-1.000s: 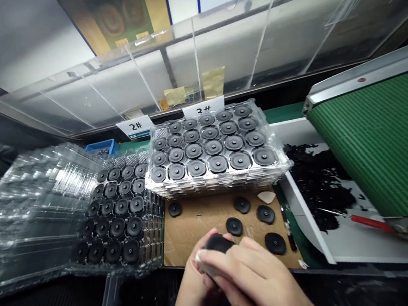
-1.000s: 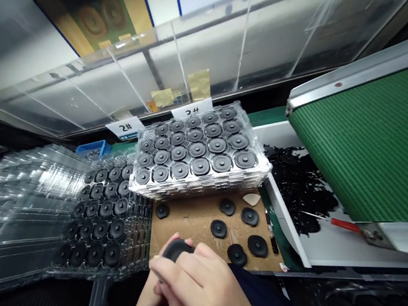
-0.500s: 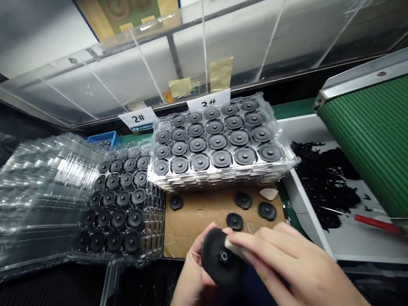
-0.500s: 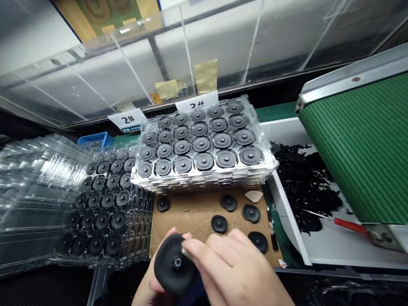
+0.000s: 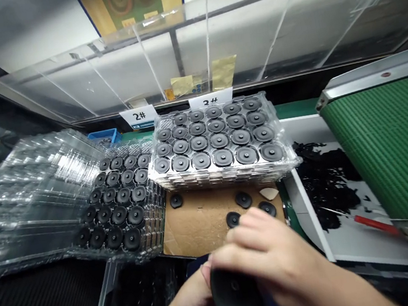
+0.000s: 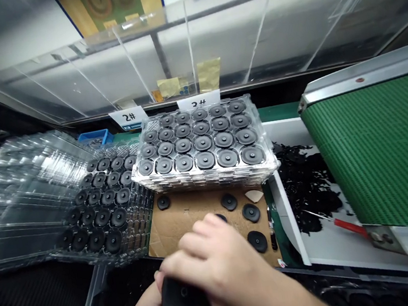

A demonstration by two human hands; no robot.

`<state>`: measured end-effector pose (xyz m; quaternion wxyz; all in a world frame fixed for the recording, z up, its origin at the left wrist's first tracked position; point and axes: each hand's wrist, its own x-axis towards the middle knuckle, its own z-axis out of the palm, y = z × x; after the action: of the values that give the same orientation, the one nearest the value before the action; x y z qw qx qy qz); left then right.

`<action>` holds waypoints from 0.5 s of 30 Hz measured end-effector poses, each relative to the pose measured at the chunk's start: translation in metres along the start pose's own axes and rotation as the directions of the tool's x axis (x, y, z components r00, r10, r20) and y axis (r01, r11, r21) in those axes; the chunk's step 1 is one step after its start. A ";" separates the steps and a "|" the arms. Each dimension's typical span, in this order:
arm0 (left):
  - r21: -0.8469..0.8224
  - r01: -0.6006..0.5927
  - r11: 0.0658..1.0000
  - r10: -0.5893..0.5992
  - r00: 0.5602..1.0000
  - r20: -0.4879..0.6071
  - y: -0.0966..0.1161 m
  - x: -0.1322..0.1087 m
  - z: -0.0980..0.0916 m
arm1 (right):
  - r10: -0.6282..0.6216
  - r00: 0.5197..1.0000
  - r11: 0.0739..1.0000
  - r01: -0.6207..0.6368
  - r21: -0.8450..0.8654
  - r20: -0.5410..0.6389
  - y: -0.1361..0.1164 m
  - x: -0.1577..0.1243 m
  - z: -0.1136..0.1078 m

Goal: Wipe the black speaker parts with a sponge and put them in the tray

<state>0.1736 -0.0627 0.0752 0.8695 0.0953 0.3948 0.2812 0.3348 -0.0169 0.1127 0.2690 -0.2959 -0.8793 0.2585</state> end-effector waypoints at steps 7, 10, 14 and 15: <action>-0.198 0.062 0.978 -0.046 0.995 0.084 0.008 -0.006 -0.006 | 0.364 0.927 0.920 -0.343 0.190 -0.086 0.028 -0.042 0.021; -0.182 0.062 0.981 -0.048 0.995 0.085 0.007 -0.006 -0.006 | 0.467 0.875 0.879 -0.445 0.173 -0.125 0.026 -0.052 0.031; -0.130 0.037 0.991 -0.027 0.997 0.077 0.004 -0.004 -0.003 | 0.384 0.872 0.923 -0.369 0.108 -0.303 0.006 -0.043 0.023; -0.099 0.033 0.995 -0.028 0.998 0.057 0.004 -0.004 -0.001 | 0.286 0.903 0.958 -0.273 0.086 -0.321 -0.001 -0.037 0.020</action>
<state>0.1690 -0.0618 0.0784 0.8879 0.0536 0.3575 0.2845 0.3476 -0.0480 0.0869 0.3781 -0.4526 -0.7651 0.2584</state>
